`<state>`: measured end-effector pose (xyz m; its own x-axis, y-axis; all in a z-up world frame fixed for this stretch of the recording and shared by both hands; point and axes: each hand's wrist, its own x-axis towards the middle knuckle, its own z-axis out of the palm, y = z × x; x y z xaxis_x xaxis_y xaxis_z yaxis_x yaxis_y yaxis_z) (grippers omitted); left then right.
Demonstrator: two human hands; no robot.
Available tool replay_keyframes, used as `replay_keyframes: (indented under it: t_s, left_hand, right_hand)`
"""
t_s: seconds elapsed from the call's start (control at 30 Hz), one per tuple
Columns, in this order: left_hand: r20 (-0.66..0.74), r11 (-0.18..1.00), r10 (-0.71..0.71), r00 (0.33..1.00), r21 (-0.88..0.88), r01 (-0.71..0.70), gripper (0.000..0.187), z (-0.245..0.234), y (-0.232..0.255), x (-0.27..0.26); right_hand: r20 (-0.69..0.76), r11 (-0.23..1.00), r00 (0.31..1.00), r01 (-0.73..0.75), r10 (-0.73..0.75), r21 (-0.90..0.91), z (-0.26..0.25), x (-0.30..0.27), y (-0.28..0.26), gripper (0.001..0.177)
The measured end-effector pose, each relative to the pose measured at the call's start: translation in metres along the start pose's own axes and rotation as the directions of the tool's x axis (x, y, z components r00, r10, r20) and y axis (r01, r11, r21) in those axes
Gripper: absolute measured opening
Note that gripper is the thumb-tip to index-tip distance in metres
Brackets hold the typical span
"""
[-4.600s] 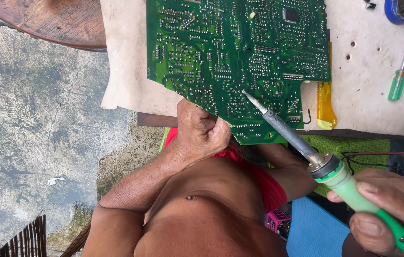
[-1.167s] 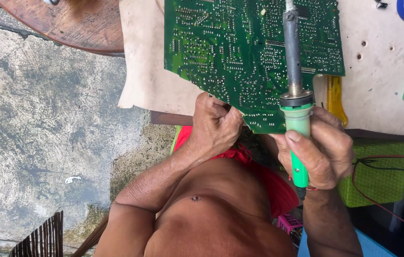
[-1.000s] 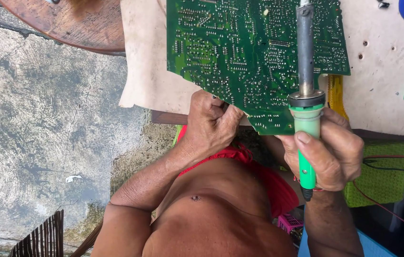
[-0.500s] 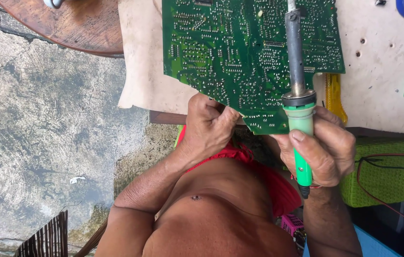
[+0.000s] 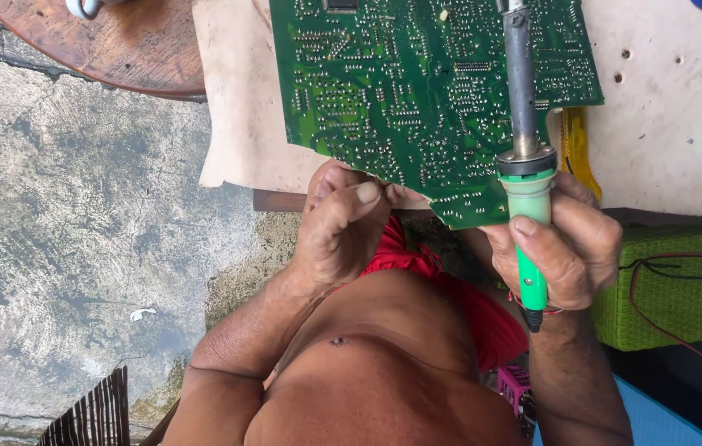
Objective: Repairing a circuit board by soldering components and scraping the board surface with a utility knife.
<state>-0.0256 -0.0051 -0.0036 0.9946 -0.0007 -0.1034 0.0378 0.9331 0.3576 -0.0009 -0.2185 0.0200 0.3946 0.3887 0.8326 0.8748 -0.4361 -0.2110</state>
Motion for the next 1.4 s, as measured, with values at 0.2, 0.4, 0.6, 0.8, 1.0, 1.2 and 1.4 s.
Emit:
replay_keyframes:
  t_s: [0.2, 0.4, 0.6, 0.8, 1.0, 1.2, 1.4]
  left_hand:
    - [-0.054, 0.965, 0.018, 0.998, 0.264, -0.003, 0.029, 0.023, 0.003, 0.0]
    - [-0.133, 0.932, -0.031, 0.991, 0.354, 0.077, 0.032, 0.026, 0.007, -0.003]
    - [-0.031, 0.962, -0.124, 0.992, 0.24, 0.128, 0.026, 0.015, 0.01, -0.002]
    - [-0.145, 0.965, -0.104, 0.984, 0.224, 0.135, 0.038, 0.019, 0.009, 0.002]
    - [-0.138, 0.77, 0.015, 0.99, 0.634, 0.076, 0.016, 0.036, 0.023, 0.005]
    - [-0.146, 0.402, 0.021, 0.989, 0.907, 0.126, 0.062, 0.038, 0.029, 0.003]
    - [-0.028, 0.286, -0.001, 1.0, 0.958, 0.028, 0.071, 0.022, 0.034, 0.012]
  right_hand:
    - [-0.036, 1.0, 0.999, 0.026, -0.025, 0.004, 0.004, 0.001, 0.0, 0.034]
    - [-0.016, 1.0, 1.0, 0.006, -0.006, 0.015, 0.0, -0.001, -0.001, 0.036]
    - [-0.004, 0.999, 1.0, -0.01, 0.01, -0.033, -0.002, -0.006, 0.0, 0.04]
    - [-0.009, 0.998, 0.999, 0.034, -0.033, 0.053, 0.002, -0.001, 0.003, 0.038]
    - [-0.047, 0.994, 0.993, 0.107, -0.106, 0.03, 0.008, -0.013, 0.005, 0.031]
    - [0.062, 0.999, 0.998, 0.01, -0.013, 0.05, -0.014, -0.031, -0.002, 0.038]
    - [0.023, 0.938, 0.994, -0.108, 0.106, 0.328, -0.068, -0.065, -0.028, 0.027]
